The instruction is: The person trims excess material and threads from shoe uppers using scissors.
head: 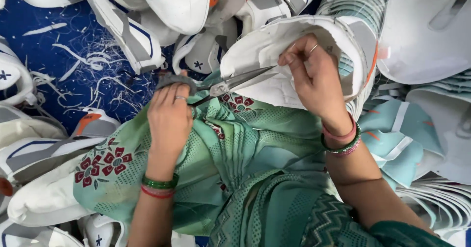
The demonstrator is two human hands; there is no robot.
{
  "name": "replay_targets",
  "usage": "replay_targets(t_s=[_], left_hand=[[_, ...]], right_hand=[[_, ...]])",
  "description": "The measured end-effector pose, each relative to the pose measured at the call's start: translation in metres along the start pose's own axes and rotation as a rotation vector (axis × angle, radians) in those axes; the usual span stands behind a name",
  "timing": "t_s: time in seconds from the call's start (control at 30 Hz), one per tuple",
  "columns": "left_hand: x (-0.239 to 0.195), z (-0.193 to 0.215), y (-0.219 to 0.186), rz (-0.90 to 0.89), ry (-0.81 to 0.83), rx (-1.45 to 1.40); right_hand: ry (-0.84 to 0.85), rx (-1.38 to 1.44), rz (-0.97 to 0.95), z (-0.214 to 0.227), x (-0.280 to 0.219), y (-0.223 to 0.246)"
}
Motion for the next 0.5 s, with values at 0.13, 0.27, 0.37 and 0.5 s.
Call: replay_targets(t_s=[0.13,0.27,0.37,0.5], left_hand=[[-0.002,-0.013,-0.002,-0.009,0.035,-0.002],[-0.013,-0.016,0.007,0.052,0.027,-0.02],[-0.008,-0.013,0.014,0.243,-0.047,-0.283],[0.035,-0.023,-0.023,0.192,-0.276,-1.047]], right_hand=[[0.052,0.047,-0.081,-0.001,-0.003,-0.014],[0.111,0.385,-0.1,0.013,-0.006,-0.014],[0.206,0.377,-0.073,0.014,-0.01,-0.009],[0.315,0.124,0.006,0.002,-0.02,0.006]])
Point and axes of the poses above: each hand's wrist, its own x-axis towards the middle knuckle, its own z-axis out of the back of the hand, y = z × x, the point moved 10 cm from there along x, towards the middle knuckle, and after that the axes turned 9 degrees about -z, right-handed, at the moved point
